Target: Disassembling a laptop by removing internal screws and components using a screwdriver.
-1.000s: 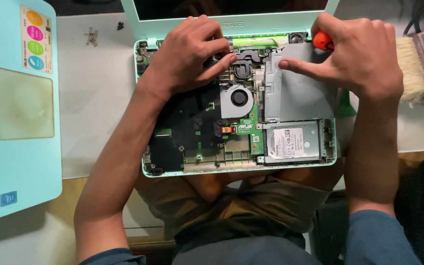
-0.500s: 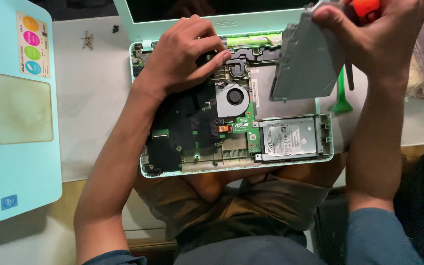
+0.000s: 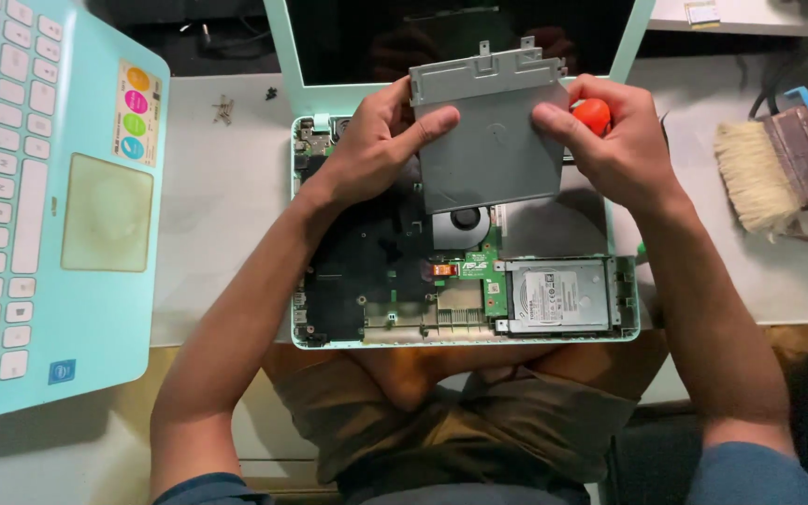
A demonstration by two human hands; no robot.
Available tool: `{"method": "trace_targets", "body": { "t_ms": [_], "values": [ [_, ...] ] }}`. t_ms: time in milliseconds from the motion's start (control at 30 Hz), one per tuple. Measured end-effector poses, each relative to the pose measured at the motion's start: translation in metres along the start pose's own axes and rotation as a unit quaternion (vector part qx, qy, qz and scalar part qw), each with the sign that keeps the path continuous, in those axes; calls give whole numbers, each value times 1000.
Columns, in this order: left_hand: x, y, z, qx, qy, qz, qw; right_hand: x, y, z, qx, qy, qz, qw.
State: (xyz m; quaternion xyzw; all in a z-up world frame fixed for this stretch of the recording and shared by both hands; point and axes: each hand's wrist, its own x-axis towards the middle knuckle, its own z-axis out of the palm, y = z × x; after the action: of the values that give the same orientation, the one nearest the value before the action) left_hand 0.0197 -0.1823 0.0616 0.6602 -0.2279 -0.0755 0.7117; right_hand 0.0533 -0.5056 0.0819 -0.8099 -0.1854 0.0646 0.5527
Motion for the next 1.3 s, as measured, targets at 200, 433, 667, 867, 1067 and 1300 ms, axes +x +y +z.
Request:
{"method": "trace_targets", "body": {
  "t_ms": [200,433,667,867,1067,1300],
  "values": [
    [1,5,2,-41,50,-8,998,-10,-7,-6,-34,-18,-52,998],
    [1,9,2,-56,75,-19,995,-8,5,-5,-49,-32,-78,995],
    [-2,6,14,-34,41,3,999,-14,-15,28,-187,64,-168,966],
    [-2,1,9,-5,19,25,1000,-12,-28,23,-136,31,-133,981],
    [-1,10,3,-69,145,54,986,-5,-8,-15,-224,162,-235,932],
    [-4,16,3,38,193,74,978,-4,-18,-12,-3,64,-181,981]
  ]
}}
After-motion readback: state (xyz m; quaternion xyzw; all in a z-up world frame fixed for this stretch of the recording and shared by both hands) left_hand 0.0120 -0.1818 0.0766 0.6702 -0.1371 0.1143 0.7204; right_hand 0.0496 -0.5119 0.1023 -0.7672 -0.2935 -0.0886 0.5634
